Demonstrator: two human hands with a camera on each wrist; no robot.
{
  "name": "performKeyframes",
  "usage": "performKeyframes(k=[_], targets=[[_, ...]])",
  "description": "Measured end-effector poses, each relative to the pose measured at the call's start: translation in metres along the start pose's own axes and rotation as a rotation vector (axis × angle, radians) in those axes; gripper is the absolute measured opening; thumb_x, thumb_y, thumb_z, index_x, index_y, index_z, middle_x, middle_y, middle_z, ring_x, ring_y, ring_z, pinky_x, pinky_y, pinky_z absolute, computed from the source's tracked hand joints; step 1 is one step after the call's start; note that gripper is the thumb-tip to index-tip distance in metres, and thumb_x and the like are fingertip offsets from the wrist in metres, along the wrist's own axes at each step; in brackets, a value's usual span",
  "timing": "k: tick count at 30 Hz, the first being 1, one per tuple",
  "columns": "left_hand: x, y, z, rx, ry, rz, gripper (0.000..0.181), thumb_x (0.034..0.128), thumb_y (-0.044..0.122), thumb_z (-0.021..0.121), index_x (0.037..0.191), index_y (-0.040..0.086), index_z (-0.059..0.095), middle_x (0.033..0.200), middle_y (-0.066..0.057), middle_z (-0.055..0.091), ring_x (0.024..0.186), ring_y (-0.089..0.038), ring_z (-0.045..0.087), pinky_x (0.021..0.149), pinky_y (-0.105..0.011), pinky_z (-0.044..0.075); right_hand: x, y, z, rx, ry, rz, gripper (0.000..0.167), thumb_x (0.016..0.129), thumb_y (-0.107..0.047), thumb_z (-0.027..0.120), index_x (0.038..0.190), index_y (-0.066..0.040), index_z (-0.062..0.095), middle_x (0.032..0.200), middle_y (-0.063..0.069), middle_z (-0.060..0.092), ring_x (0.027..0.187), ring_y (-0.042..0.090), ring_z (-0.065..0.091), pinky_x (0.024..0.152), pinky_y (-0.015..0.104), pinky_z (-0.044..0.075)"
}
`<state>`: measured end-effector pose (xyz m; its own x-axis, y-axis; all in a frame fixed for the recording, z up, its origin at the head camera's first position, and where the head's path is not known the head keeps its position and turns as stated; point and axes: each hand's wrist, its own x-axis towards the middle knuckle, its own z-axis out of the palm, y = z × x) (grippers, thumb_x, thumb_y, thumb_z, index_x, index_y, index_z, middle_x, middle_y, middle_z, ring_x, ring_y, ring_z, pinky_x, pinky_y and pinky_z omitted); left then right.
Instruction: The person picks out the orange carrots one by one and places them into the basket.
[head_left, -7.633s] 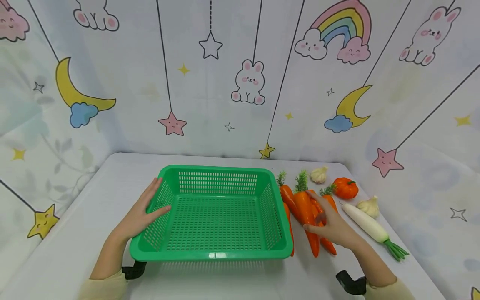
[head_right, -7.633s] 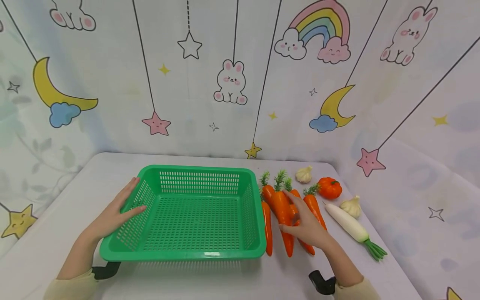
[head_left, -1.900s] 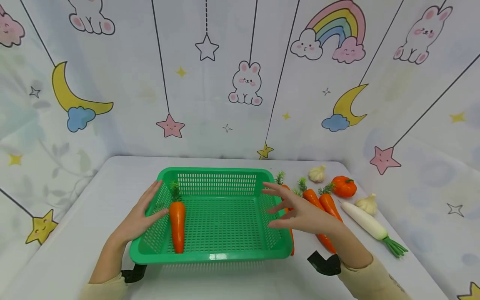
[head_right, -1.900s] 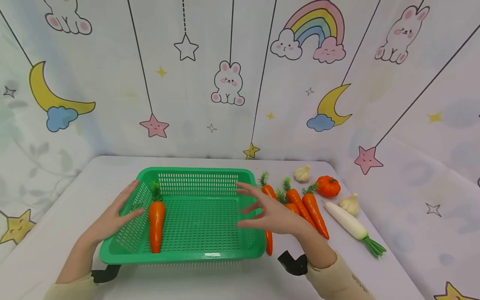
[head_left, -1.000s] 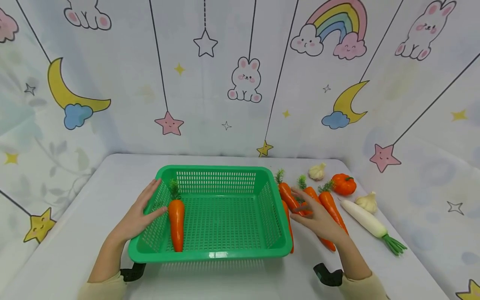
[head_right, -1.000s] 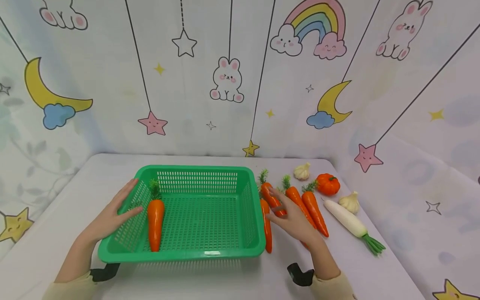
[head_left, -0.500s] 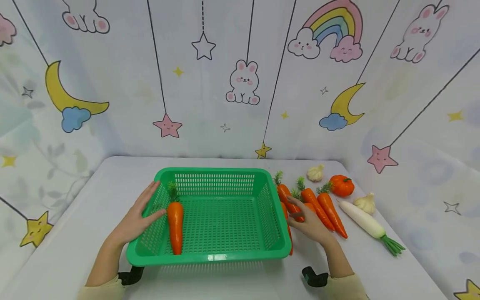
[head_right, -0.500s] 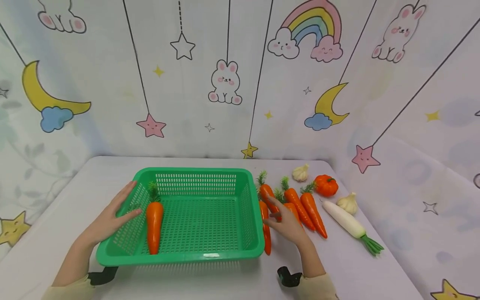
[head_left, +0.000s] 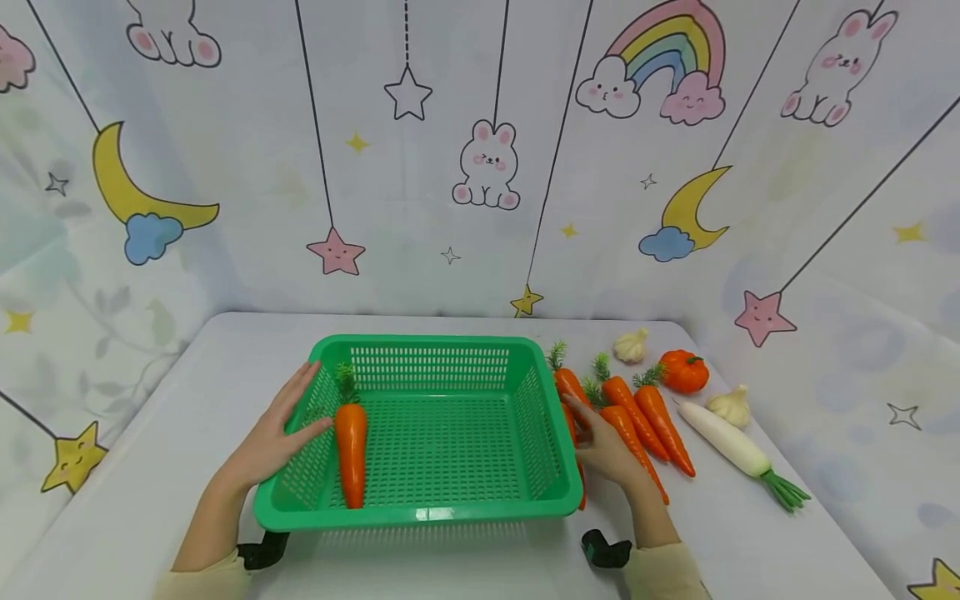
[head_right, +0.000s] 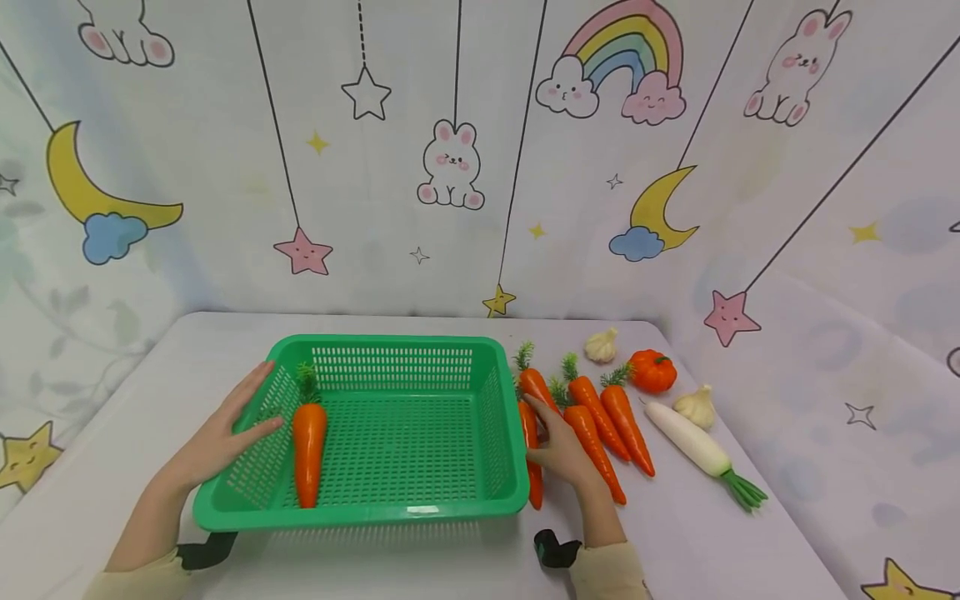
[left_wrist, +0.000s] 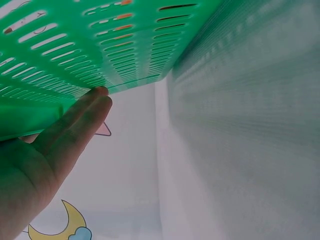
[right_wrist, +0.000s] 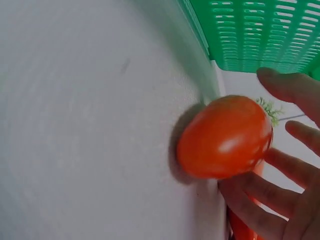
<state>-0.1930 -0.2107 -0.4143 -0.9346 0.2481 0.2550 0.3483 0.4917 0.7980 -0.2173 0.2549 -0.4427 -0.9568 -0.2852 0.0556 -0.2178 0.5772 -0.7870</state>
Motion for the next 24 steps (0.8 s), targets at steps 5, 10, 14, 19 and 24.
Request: performKeyframes(k=[5, 10, 14, 19, 24], targets=[[-0.0001, 0.0005, 0.0003, 0.0, 0.002, 0.003, 0.078, 0.0876, 0.017, 0.061, 0.148, 0.019, 0.012, 0.152, -0.016, 0.001, 0.135, -0.042, 0.002, 0.088, -0.075, 0.013, 0.0036, 0.0024, 0.0036, -0.006, -0.002, 0.001, 0.083, 0.075, -0.004, 0.074, 0.144, -0.01, 0.029, 0.129, 0.016, 0.047, 0.097, 0.026, 0.056, 0.073, 0.032, 0.05], [-0.0007, 0.0012, -0.0003, 0.008, 0.007, 0.003, 0.078, 0.0874, 0.018, 0.061, 0.148, 0.019, 0.012, 0.152, -0.016, 0.002, 0.135, -0.042, 0.003, 0.089, -0.075, 0.013, 0.0062, 0.004, 0.0046, -0.069, 0.002, 0.004, 0.084, 0.074, -0.01, 0.076, 0.143, -0.01, 0.029, 0.135, 0.017, 0.042, 0.114, 0.034, 0.047, 0.086, 0.049, 0.044], [-0.001, 0.0008, 0.0002, 0.003, 0.006, 0.006, 0.079, 0.0873, 0.017, 0.062, 0.148, 0.019, 0.012, 0.152, -0.016, 0.002, 0.135, -0.042, 0.003, 0.088, -0.075, 0.013, 0.0072, 0.0032, 0.0045, -0.112, 0.006, 0.042, 0.084, 0.073, -0.013, 0.077, 0.143, -0.011, 0.03, 0.14, 0.018, 0.037, 0.123, 0.037, 0.037, 0.093, 0.057, 0.035], [-0.0012, 0.0002, 0.0014, 0.007, 0.008, 0.005, 0.079, 0.0874, 0.018, 0.062, 0.148, 0.018, 0.012, 0.151, -0.018, 0.002, 0.135, -0.043, 0.003, 0.088, -0.075, 0.013, 0.0073, 0.0035, 0.0041, -0.104, 0.002, 0.095, 0.084, 0.072, -0.018, 0.078, 0.143, -0.012, 0.032, 0.139, 0.017, 0.038, 0.121, 0.036, 0.039, 0.093, 0.056, 0.035], [-0.0011, -0.0001, 0.0016, 0.013, 0.012, 0.008, 0.078, 0.0876, 0.019, 0.061, 0.148, 0.017, 0.012, 0.151, -0.018, 0.002, 0.135, -0.043, 0.003, 0.088, -0.076, 0.013, 0.0064, 0.0048, 0.0033, -0.082, 0.026, 0.103, 0.081, 0.071, -0.021, 0.079, 0.14, -0.012, 0.037, 0.136, 0.017, 0.041, 0.119, 0.035, 0.041, 0.093, 0.055, 0.036]])
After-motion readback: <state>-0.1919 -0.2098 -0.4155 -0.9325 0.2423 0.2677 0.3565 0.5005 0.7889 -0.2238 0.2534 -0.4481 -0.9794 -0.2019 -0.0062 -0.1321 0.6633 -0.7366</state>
